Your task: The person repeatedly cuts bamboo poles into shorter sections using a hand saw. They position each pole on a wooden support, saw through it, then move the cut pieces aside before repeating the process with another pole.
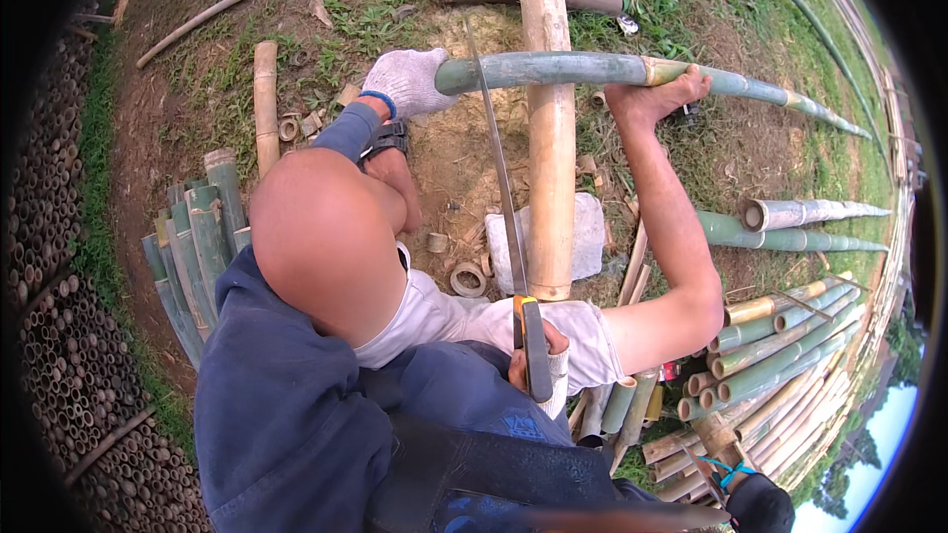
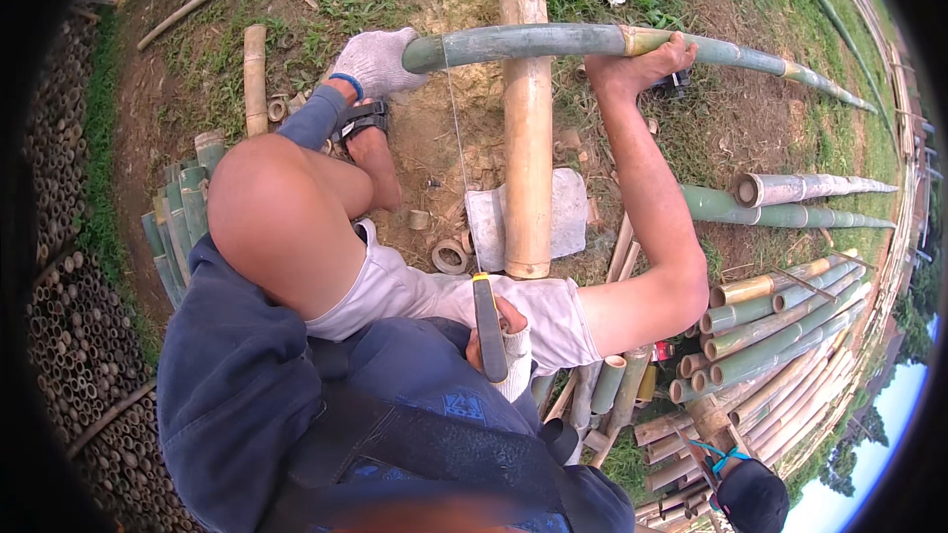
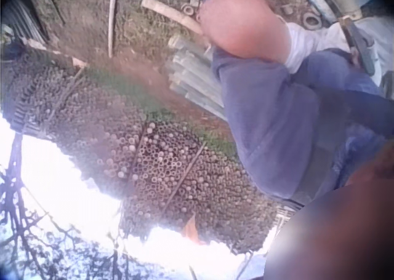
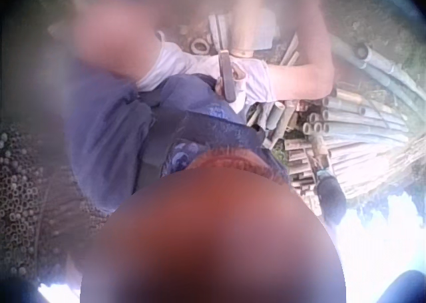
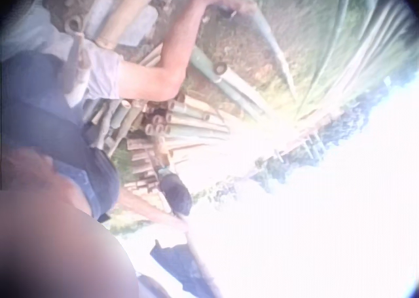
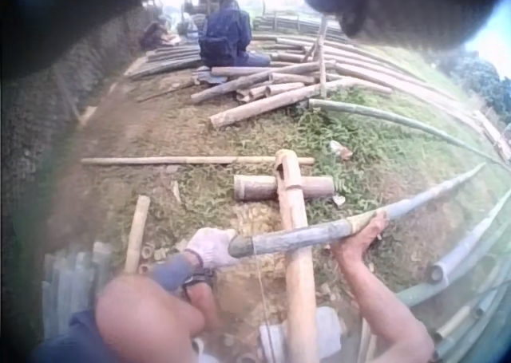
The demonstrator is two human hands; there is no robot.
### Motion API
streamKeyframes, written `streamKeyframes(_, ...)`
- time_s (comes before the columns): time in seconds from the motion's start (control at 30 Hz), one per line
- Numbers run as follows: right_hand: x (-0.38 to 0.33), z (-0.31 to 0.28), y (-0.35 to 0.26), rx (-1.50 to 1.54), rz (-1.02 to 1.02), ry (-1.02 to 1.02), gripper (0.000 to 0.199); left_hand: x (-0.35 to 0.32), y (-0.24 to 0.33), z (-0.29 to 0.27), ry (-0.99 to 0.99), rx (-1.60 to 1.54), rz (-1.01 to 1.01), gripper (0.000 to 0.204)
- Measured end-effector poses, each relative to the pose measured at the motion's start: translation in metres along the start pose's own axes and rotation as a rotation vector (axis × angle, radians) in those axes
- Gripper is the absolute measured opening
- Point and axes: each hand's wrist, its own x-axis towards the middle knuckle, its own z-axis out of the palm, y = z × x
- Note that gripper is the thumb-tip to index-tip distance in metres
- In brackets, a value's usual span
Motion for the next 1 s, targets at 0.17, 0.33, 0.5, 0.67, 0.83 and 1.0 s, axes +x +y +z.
streamKeyframes(0.17,0.156,0.066,0.051,-0.076,0.102,-0.030,0.057,-0.009,-0.001,0.002,0.084,-0.005,0.026,0.052)
streamKeyframes(0.33,0.181,0.089,0.087,0.013,0.080,0.022,0.054,-0.014,0.001,-0.003,0.048,-0.010,0.039,0.054)
streamKeyframes(0.5,0.032,0.030,0.068,-0.044,-0.173,0.010,0.060,-0.007,-0.002,0.003,0.021,-0.014,0.059,0.051)
streamKeyframes(0.67,0.029,0.006,0.040,-0.015,-0.147,-0.170,0.063,-0.005,-0.007,0.008,0.078,-0.019,0.050,0.053)
streamKeyframes(0.83,0.194,0.090,0.105,-0.015,-0.027,0.023,0.057,-0.012,-0.002,0.003,0.086,-0.015,0.038,0.052)
streamKeyframes(1.0,0.153,0.075,0.099,-0.036,-0.015,-0.037,0.054,-0.018,0.001,-0.001,0.021,-0.026,0.044,0.058)
